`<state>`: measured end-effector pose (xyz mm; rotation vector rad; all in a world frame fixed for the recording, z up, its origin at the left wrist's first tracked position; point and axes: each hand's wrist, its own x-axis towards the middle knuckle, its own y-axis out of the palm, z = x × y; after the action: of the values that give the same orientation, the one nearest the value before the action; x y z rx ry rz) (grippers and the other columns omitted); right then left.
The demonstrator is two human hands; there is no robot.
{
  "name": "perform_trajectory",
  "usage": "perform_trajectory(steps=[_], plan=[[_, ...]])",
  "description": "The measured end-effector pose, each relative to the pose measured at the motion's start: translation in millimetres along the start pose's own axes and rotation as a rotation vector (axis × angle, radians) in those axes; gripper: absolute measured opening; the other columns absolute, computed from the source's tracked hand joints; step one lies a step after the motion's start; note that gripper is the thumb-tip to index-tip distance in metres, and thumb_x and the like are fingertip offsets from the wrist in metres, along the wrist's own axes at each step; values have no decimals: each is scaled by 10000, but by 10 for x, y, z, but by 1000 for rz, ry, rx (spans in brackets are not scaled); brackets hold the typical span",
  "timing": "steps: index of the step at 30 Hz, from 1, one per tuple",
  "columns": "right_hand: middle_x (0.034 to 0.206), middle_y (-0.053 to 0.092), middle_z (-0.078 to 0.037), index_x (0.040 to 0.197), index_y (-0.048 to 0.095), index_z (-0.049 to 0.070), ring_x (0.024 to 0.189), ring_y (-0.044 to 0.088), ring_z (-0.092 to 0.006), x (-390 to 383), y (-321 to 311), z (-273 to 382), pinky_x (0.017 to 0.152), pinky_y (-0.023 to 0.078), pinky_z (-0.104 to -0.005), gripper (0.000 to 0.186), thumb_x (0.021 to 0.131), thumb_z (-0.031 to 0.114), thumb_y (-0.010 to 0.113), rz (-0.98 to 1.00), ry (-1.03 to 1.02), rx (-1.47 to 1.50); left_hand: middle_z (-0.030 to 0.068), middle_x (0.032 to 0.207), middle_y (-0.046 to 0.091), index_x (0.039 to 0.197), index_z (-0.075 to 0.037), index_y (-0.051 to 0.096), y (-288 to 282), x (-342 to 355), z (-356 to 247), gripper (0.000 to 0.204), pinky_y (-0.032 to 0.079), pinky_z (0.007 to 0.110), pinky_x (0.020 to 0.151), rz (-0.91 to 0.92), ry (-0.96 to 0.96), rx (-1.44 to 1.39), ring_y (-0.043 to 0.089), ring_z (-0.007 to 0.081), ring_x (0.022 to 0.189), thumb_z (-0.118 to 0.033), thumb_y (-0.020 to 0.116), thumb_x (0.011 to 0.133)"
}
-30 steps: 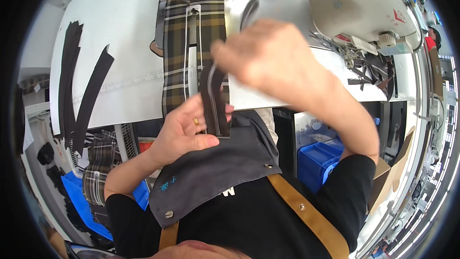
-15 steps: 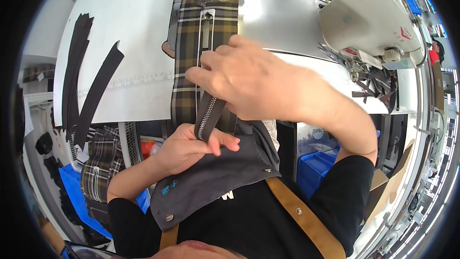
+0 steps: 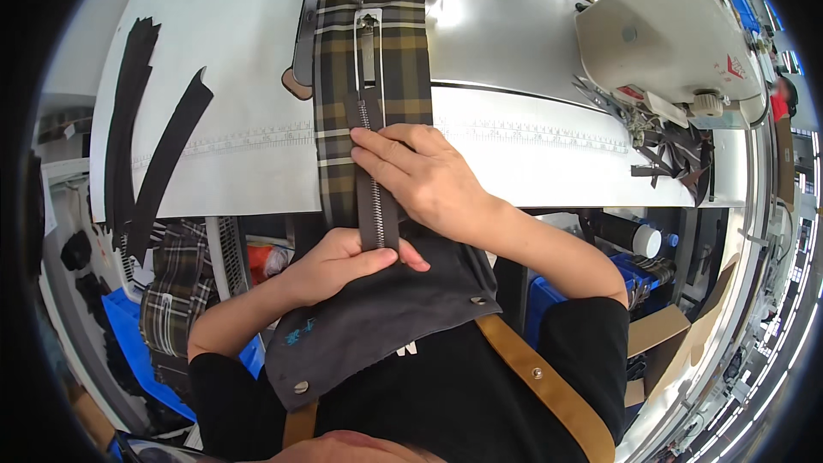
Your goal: The person sews zippers onto plaid fabric pieces using a sewing machine. They align the zipper with the fabric edge, guide it under the needle, and stitch along the zipper teeth. After completing each piece, they remove it and place it aside before starting the next one.
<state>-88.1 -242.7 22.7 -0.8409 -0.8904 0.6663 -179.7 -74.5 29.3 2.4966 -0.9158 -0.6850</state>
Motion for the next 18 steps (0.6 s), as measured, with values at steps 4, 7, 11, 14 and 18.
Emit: perform_trajectory(steps=[4,7,11,14,18], plan=[[1184,607,-102,1103,627,19,906,588,-255,-4,-119,-25,787,481,-325,479,629,-48,631,-26,25,-11,111,1099,628,1156,29,572,0,62,-12,283,429,313,949,117,53,-26,574,174,1078,-130,447,959],[1098,639,-106,1088,612,30,814,647,-261,126,-221,-92,718,531,-320,482,620,-83,622,-58,20,35,119,1109,627,1189,25,553,-16,13,-289,295,448,305,931,210,21,-127,589,172,1062,-137,459,961],[1042,649,-114,1024,607,27,878,661,-275,405,-245,-307,680,548,-300,366,677,-91,622,-143,-4,89,136,1102,634,1226,36,513,-147,-37,-648,322,485,286,879,201,-123,-298,621,170,1002,-143,469,962],[993,662,-113,1003,604,25,862,662,-269,595,-229,-563,695,543,-294,270,745,-41,649,-211,-28,85,101,1027,659,1154,9,579,-281,56,-798,267,498,267,805,83,-29,-64,627,133,928,-136,511,941],[966,650,-101,952,613,23,817,651,-272,614,-177,-826,686,541,-314,225,738,-43,634,-246,-34,71,68,1063,657,955,-34,691,-794,314,-1410,152,489,269,754,-68,-358,906,627,127,920,-105,650,828]])
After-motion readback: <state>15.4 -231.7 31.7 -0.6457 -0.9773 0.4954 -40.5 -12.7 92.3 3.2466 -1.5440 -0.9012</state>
